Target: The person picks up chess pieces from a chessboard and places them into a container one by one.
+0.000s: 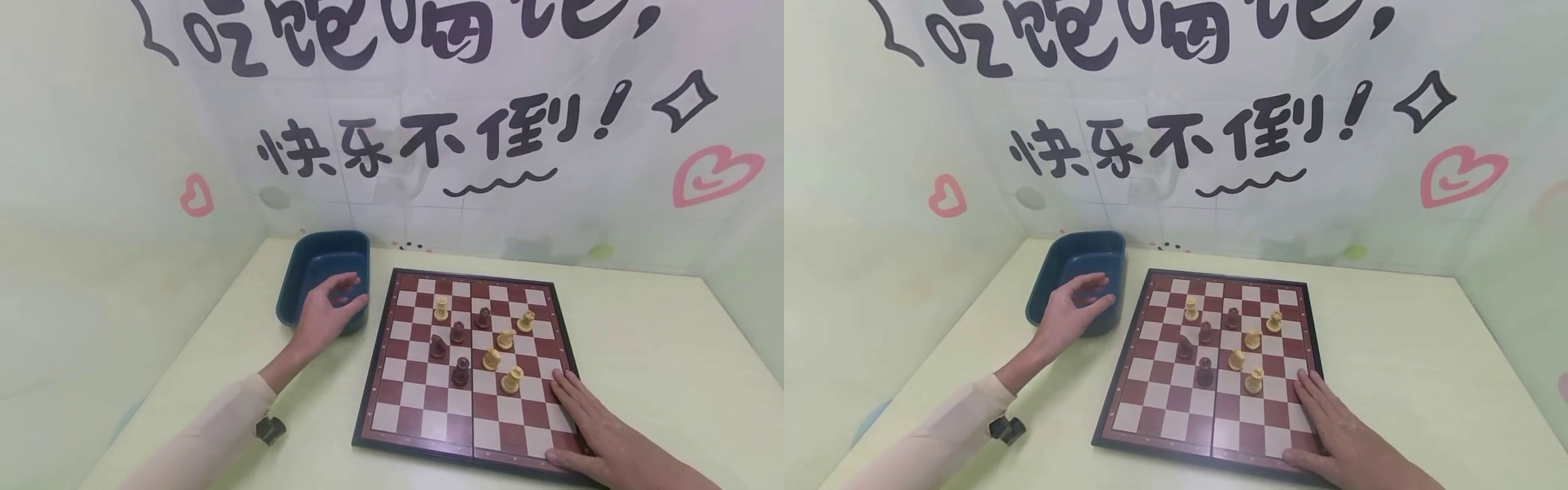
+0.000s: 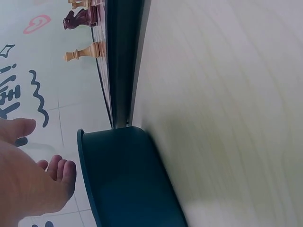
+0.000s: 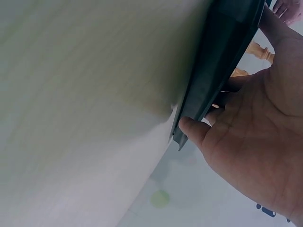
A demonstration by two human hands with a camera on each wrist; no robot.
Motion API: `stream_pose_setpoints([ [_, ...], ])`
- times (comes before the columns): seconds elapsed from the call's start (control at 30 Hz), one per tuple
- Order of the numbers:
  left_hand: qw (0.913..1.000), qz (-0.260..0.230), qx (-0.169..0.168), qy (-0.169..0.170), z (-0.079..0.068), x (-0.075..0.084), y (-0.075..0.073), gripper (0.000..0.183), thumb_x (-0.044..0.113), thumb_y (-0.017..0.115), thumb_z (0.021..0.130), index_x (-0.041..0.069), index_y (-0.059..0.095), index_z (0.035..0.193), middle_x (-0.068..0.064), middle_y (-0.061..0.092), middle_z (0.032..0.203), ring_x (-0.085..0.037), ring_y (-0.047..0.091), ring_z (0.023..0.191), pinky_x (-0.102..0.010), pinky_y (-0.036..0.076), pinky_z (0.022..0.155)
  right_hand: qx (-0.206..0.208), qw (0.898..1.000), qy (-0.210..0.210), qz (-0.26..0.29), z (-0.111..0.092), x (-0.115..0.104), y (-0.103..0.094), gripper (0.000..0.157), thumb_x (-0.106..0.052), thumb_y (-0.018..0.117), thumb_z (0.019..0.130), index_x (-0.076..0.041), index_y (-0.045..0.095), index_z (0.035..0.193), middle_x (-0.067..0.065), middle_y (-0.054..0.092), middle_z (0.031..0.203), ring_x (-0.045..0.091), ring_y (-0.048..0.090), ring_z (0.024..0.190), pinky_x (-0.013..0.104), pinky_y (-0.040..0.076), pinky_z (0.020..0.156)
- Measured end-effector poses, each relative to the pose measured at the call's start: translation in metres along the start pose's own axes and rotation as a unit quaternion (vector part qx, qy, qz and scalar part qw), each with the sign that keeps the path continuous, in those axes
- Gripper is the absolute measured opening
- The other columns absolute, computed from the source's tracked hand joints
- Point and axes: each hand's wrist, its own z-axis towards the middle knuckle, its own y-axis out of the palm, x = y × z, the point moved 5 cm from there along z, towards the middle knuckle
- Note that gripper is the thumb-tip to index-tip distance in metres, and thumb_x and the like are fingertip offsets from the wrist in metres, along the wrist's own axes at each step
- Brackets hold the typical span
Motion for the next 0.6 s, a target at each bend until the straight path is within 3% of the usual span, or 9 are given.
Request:
stream_pose_setpoints([
  [0.07, 1.0000, -0.007, 0.002, 0.003, 0.001, 0.000, 0.001, 0.046, 0.011, 0.081, 0.089, -0.005, 0.063, 0.129, -0.019, 0.067, 0.122, -0.035, 0.061, 0.116, -0.047, 0.051, 0.097, -0.008, 1.000, 0.009, -0.010, 0.001, 0.000, 0.000, 0.099, -0.064, 0.062, 0.093, -0.007, 0.020, 0.162, 0.012, 0.019, 0.166, -0.018, -0.014, 0.138, 0.041, 0.048, 0.102],
  [0.17, 0.9997, -0.025, -0.002, 0.005, 0.001, -0.001, 0.003, 0.041, 0.011, 0.082, 0.088, -0.005, 0.067, 0.122, -0.017, 0.070, 0.113, -0.031, 0.064, 0.107, -0.045, 0.053, 0.094, -0.014, 1.000, 0.018, -0.005, 0.002, 0.001, 0.000, 0.100, -0.065, 0.062, 0.092, -0.006, 0.020, 0.162, 0.012, 0.019, 0.166, -0.020, -0.016, 0.136, 0.048, 0.048, 0.101],
  [0.37, 0.9957, -0.084, -0.039, 0.002, -0.002, -0.003, 0.011, 0.035, 0.007, 0.082, 0.087, -0.005, 0.069, 0.118, -0.018, 0.071, 0.108, -0.024, 0.068, 0.098, -0.029, 0.055, 0.089, 0.001, 1.000, 0.000, -0.011, -0.001, 0.000, 0.000, 0.099, -0.062, 0.064, 0.093, -0.007, 0.021, 0.162, 0.010, 0.020, 0.166, -0.016, -0.012, 0.140, 0.041, 0.048, 0.100],
  [0.5, 0.9899, -0.128, -0.061, -0.002, -0.003, -0.004, 0.017, 0.036, 0.003, 0.081, 0.087, -0.007, 0.068, 0.119, -0.027, 0.069, 0.113, -0.023, 0.069, 0.098, -0.027, 0.056, 0.088, 0.011, 1.000, -0.009, -0.012, -0.002, -0.001, 0.000, 0.098, -0.061, 0.065, 0.093, -0.008, 0.021, 0.162, 0.009, 0.020, 0.166, -0.014, -0.009, 0.142, 0.032, 0.046, 0.101],
  [0.6, 0.9875, -0.140, -0.072, -0.001, -0.002, -0.003, 0.021, 0.037, 0.003, 0.081, 0.087, -0.007, 0.068, 0.120, -0.028, 0.068, 0.114, -0.023, 0.069, 0.098, -0.027, 0.056, 0.088, 0.007, 1.000, -0.003, -0.008, -0.001, -0.001, -0.001, 0.099, -0.062, 0.065, 0.093, -0.009, 0.020, 0.163, 0.010, 0.020, 0.166, -0.016, -0.010, 0.141, 0.034, 0.047, 0.102],
])
